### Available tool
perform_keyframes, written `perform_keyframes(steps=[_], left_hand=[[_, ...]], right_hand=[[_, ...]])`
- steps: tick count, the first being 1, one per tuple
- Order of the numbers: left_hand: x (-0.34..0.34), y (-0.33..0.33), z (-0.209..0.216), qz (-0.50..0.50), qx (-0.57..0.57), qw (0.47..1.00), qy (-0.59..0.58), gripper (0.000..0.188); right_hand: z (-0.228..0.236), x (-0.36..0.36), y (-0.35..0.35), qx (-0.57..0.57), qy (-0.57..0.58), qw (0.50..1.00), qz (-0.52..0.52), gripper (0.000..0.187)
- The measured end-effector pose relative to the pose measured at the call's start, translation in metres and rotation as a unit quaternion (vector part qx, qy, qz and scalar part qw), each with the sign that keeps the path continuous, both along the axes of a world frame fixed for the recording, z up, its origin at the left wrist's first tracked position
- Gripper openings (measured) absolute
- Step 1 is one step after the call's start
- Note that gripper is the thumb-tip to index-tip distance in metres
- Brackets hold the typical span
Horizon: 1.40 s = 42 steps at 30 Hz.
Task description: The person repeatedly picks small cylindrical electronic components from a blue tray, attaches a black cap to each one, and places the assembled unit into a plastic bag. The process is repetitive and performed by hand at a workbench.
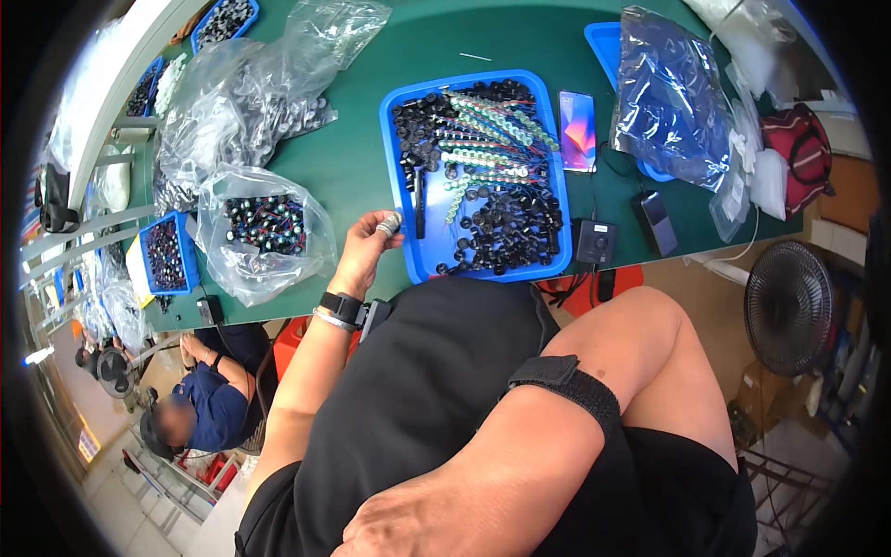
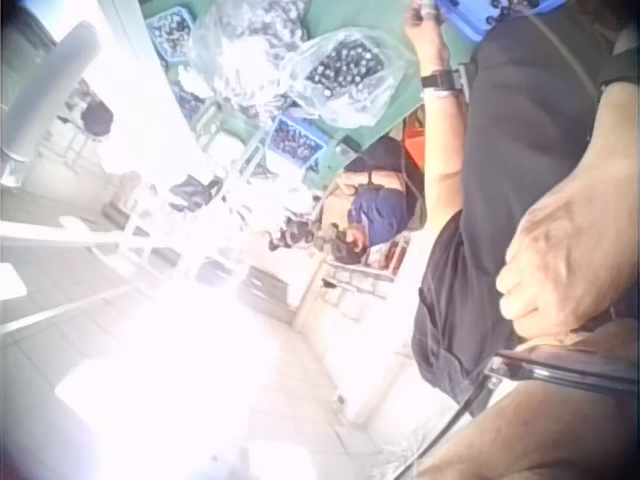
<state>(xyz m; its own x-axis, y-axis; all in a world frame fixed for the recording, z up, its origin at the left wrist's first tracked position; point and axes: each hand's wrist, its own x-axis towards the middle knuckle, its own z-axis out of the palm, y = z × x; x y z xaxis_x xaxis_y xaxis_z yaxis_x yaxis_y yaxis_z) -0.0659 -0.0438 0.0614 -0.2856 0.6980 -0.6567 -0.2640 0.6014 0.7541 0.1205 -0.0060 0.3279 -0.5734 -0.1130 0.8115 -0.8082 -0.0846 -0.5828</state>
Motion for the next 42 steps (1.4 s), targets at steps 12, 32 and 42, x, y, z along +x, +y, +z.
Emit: perform_keyframes(steps=[12,32,42], left_hand=[[-0.005,0.001,0.007,-0.045,-0.003,0.998,-0.035,0.033],[-0.018,-0.001,0.043,-0.011,0.066,0.989,-0.129,0.036],[-0.02,0.0,0.035,0.014,0.086,0.982,-0.169,0.034]], right_hand=[[-0.013,-0.003,0.014,-0.047,-0.056,0.989,0.13,0.015],[-0.305,-0.015,0.087,0.478,-0.377,0.654,-0.448,0.01],[-0.251,-0.017,0.091,-0.095,-0.474,0.728,-0.485,0.013]])
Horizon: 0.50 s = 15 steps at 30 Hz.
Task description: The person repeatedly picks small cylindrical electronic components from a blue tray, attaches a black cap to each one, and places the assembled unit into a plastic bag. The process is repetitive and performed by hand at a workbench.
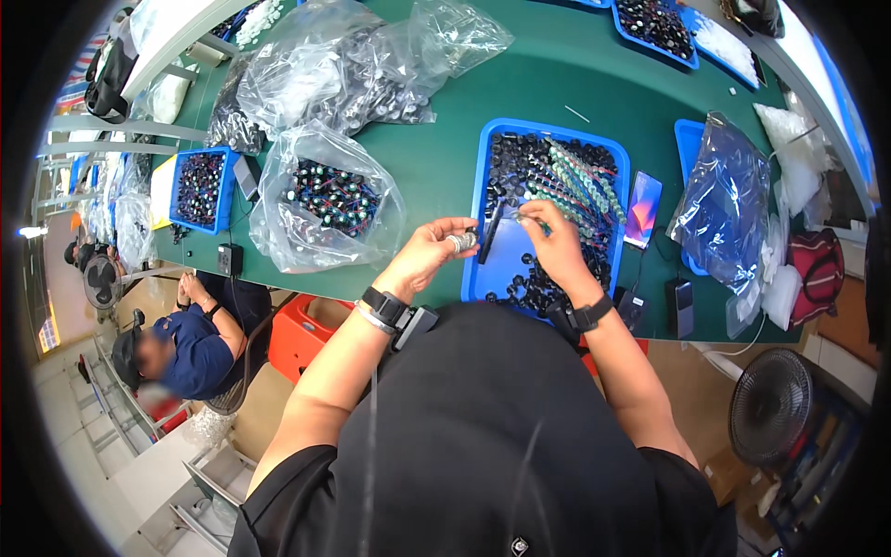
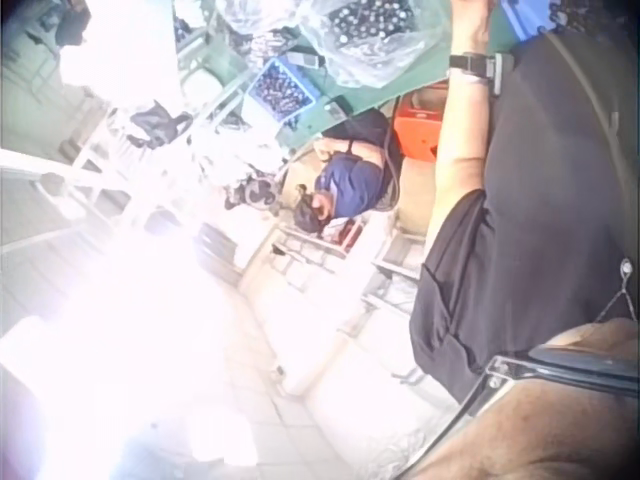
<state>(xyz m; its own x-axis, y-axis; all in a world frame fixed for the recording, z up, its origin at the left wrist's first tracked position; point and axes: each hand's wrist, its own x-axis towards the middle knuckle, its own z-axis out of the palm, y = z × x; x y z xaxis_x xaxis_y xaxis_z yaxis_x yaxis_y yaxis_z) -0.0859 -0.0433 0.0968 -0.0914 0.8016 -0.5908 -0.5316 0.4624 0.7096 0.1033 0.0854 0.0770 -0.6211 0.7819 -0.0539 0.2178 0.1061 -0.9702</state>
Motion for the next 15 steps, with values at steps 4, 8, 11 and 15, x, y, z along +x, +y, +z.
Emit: perform_keyframes(steps=[4,8,11,15], left_hand=[[0.003,0.008,0.004,-0.032,0.007,0.999,0.023,0.034],[0.018,0.016,0.007,-0.119,0.008,0.991,0.058,0.037],[0.028,0.02,0.005,-0.159,0.018,0.986,0.045,0.038],[0.031,0.023,0.014,-0.179,0.007,0.983,0.045,0.037]], right_hand=[[0.002,0.011,0.006,-0.258,0.104,0.957,-0.079,0.022],[0.014,0.016,0.002,-0.4,0.188,0.893,-0.086,0.023],[0.017,0.014,-0.004,-0.428,0.217,0.872,-0.102,0.02],[0.008,0.014,-0.007,-0.438,0.209,0.867,-0.117,0.017]])
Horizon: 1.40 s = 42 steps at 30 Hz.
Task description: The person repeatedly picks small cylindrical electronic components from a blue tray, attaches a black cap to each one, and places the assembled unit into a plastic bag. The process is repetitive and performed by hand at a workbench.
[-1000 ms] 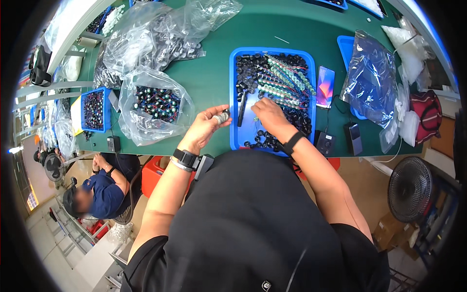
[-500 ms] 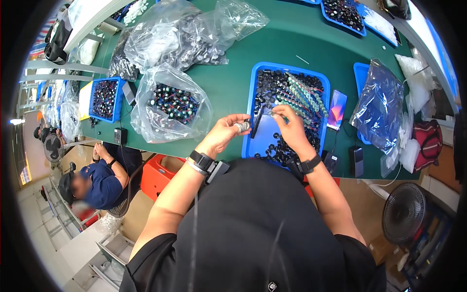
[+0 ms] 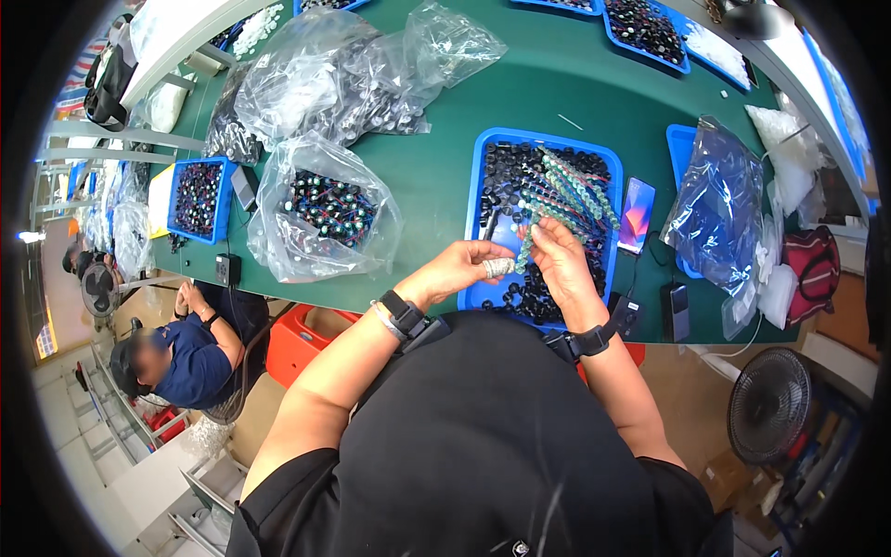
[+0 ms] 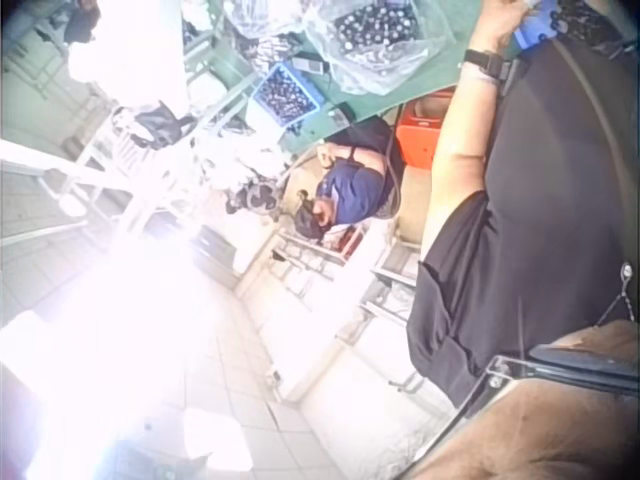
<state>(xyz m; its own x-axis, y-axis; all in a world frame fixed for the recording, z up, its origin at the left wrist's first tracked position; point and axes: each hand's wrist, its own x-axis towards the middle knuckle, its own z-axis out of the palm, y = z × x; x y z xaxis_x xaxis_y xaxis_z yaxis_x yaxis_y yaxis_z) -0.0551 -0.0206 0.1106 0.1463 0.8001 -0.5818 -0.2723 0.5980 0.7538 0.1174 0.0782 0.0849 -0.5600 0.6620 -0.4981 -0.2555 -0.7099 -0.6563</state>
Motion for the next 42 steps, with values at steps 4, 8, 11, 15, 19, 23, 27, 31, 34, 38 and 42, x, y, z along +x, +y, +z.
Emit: perform_keyframes(steps=[4,8,11,15,19,23,27,31,34,38,42], left_hand=[[0.001,-0.004,0.002,0.0,-0.025,0.998,-0.053,0.036],[0.003,-0.003,-0.005,-0.009,-0.032,0.999,-0.031,0.033],[-0.004,-0.004,-0.011,0.022,-0.043,0.998,-0.047,0.028],[-0.012,-0.01,-0.016,0.039,-0.04,0.993,-0.103,0.027],[-0.006,-0.008,-0.003,0.032,-0.014,0.993,-0.113,0.023],[-0.012,-0.008,-0.001,0.08,0.034,0.995,-0.047,0.028],[-0.025,-0.007,0.007,0.09,0.062,0.994,-0.025,0.037],[-0.028,-0.002,0.027,0.074,0.049,0.996,0.015,0.039],[-0.029,-0.004,0.03,0.044,0.057,0.997,0.036,0.041],[-0.026,-0.008,0.028,0.045,0.051,0.998,-0.004,0.044],[-0.024,-0.01,0.027,0.041,0.046,0.998,0.008,0.044]], right_hand=[[-0.008,-0.001,-0.004,-0.001,-0.034,0.999,-0.041,0.015],[0.001,-0.006,-0.011,0.025,-0.086,0.996,-0.022,0.02],[0.009,-0.006,-0.014,0.375,-0.305,0.875,-0.007,0.03],[0.049,-0.001,-0.012,0.748,-0.306,0.572,0.138,0.033],[0.03,0.001,-0.009,0.745,-0.25,0.598,0.156,0.024],[0.034,0.004,-0.006,0.572,-0.264,0.765,0.131,0.018],[0.031,0.008,-0.004,0.384,-0.209,0.878,0.195,0.022],[0.045,0.001,-0.009,0.315,-0.177,0.906,0.222,0.018],[0.046,-0.005,-0.012,0.323,-0.165,0.904,0.226,0.013],[0.041,-0.007,-0.013,0.338,-0.168,0.893,0.246,0.011],[0.038,-0.007,-0.012,0.327,-0.159,0.897,0.251,0.017]])
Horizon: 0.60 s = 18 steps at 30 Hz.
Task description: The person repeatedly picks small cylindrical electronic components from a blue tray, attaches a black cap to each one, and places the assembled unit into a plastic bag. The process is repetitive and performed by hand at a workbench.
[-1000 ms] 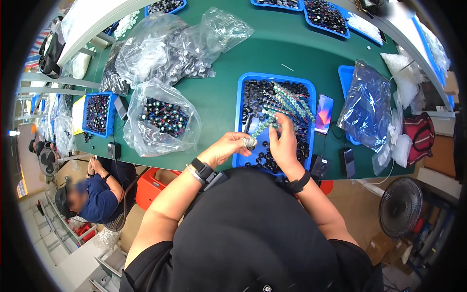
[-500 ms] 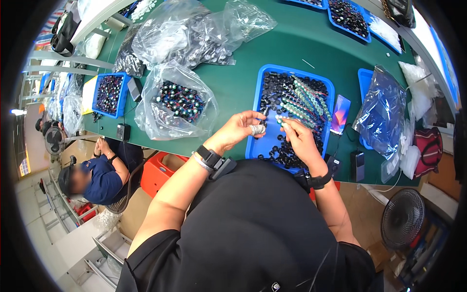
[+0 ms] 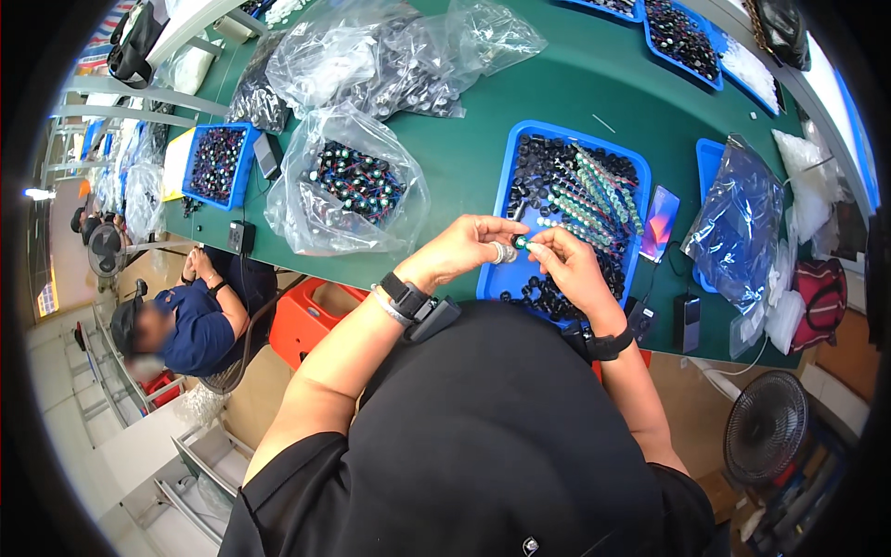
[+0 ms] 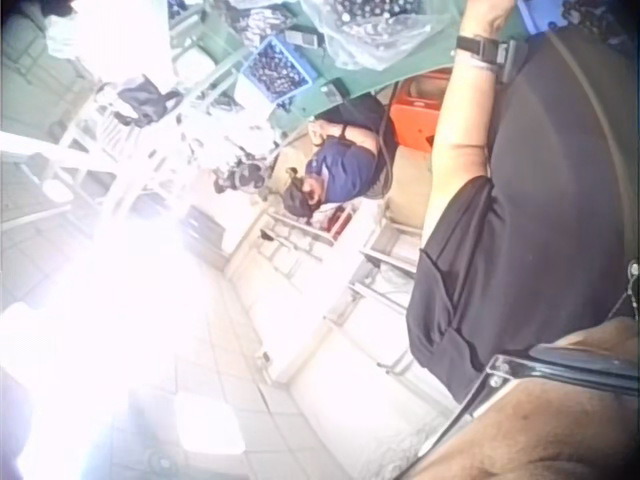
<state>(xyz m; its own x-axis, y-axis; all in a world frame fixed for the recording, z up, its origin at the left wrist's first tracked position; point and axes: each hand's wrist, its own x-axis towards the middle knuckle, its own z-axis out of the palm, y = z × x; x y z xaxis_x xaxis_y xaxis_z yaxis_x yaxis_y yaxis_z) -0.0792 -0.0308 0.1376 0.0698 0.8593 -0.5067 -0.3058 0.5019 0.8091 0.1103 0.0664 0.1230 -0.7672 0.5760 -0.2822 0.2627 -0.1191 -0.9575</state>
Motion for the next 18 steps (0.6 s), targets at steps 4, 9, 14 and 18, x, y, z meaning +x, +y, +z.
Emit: perform_keyframes(steps=[4,9,14,18], left_hand=[[0.001,-0.001,-0.008,-0.008,-0.004,1.0,0.022,0.044],[0.005,-0.001,-0.009,0.016,-0.014,1.0,-0.008,0.043],[0.006,-0.001,-0.007,0.014,-0.013,1.0,0.008,0.042],[0.009,0.001,-0.003,0.007,-0.009,0.999,0.05,0.039]], right_hand=[[-0.004,0.001,0.001,0.011,-0.011,1.0,0.01,0.017],[0.002,0.002,-0.001,0.177,-0.007,0.984,0.001,0.014],[0.007,0.002,0.003,0.179,-0.027,0.983,0.026,0.013],[-0.006,0.002,0.005,0.044,-0.038,0.998,0.014,0.013]])
